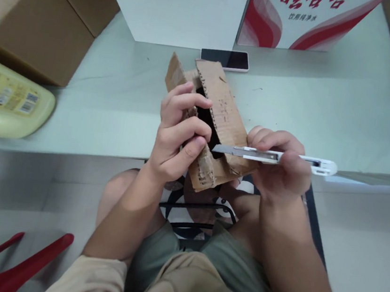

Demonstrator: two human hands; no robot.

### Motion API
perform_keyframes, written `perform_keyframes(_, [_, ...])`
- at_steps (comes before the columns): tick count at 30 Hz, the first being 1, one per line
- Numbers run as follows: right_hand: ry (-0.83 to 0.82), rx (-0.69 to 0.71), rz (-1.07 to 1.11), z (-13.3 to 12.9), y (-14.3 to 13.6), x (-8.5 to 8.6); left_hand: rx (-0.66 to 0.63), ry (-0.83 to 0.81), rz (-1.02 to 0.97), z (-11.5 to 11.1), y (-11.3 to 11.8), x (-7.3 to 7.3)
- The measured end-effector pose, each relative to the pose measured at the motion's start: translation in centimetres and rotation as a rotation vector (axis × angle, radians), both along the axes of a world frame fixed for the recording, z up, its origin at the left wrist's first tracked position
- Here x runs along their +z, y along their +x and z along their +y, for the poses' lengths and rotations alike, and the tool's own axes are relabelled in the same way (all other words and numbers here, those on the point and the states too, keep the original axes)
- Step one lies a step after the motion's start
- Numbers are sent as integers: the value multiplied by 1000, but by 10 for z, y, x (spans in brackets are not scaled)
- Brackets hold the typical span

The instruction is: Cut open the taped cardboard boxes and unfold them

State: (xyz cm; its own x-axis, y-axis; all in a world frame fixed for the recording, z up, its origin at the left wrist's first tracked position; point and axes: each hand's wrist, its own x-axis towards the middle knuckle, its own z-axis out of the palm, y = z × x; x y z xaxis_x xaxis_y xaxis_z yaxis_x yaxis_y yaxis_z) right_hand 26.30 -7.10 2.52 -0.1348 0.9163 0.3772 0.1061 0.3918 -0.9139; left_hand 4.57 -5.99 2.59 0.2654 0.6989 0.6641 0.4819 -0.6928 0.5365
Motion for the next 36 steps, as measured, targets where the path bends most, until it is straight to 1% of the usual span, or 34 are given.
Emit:
perform_keyframes(2, [3,2,42,-2,1,-1,48,-76,35,-2,0,1])
perform_keyframes(3, [-9,-4,53,-4,1,-2,43,-80,40,-1,0,1])
perform_keyframes(6, [-65,-2,59,-6,-2,-1,-76,39,-6,4,-1,-3])
perform_keyframes(8, [-57,-13,108,-5,-4,0,-153,119,-53,9,-2,-8])
perform_keyframes(9, [-47,-25,142,-5,-5,1,-166,123,-63,11,-2,-10])
perform_keyframes(12, [-61,-28,207,-4,-6,3,-175,127,-59,14,-3,-11])
perform_keyframes(20, [-119,92,417,-7,-5,1,-211,122,-36,11,-6,-7])
perform_keyframes(26, [-124,134,436,-6,-3,1,-227,133,-64,11,-4,-7])
perform_keyframes(36, [-129,107,479,-6,-5,2,-199,113,-60,9,-3,-6])
